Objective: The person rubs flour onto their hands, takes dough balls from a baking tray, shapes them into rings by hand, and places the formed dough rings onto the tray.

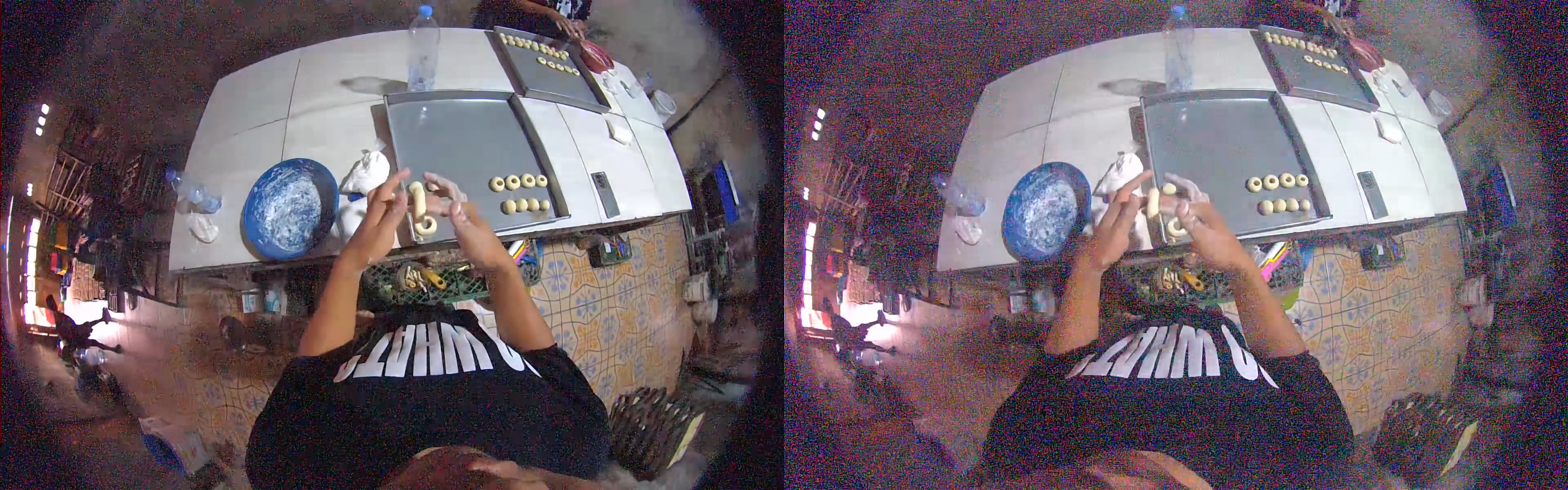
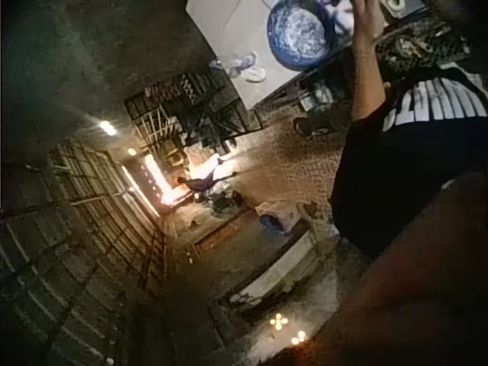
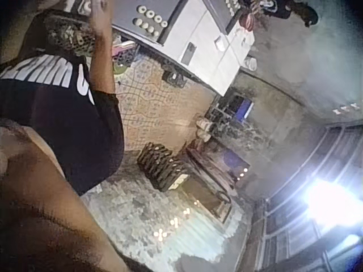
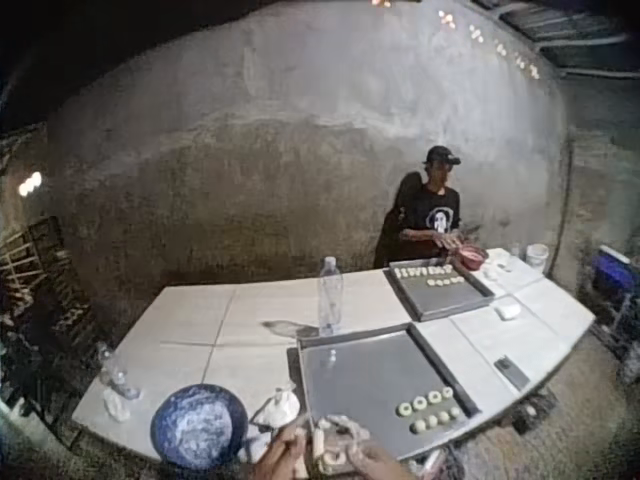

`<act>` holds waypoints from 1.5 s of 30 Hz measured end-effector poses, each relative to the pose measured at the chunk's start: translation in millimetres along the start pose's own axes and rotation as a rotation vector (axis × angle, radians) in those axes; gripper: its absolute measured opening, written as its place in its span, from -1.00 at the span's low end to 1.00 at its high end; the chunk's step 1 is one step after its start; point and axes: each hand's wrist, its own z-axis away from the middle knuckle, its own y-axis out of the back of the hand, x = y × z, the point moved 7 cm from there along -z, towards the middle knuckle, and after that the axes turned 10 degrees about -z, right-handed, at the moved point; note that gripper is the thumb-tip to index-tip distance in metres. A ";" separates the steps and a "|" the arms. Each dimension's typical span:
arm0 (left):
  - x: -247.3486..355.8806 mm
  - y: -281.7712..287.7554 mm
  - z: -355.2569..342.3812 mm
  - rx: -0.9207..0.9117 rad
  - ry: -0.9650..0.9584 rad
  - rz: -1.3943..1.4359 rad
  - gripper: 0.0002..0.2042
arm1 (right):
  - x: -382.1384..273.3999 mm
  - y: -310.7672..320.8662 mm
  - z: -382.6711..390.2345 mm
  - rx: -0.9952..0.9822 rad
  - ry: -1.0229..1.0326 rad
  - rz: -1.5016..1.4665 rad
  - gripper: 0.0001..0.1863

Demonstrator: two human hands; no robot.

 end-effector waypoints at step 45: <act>-12.4 3.7 23.5 -0.038 0.052 0.240 -0.42 | -13.5 -7.6 1.1 -0.136 0.115 0.036 -0.35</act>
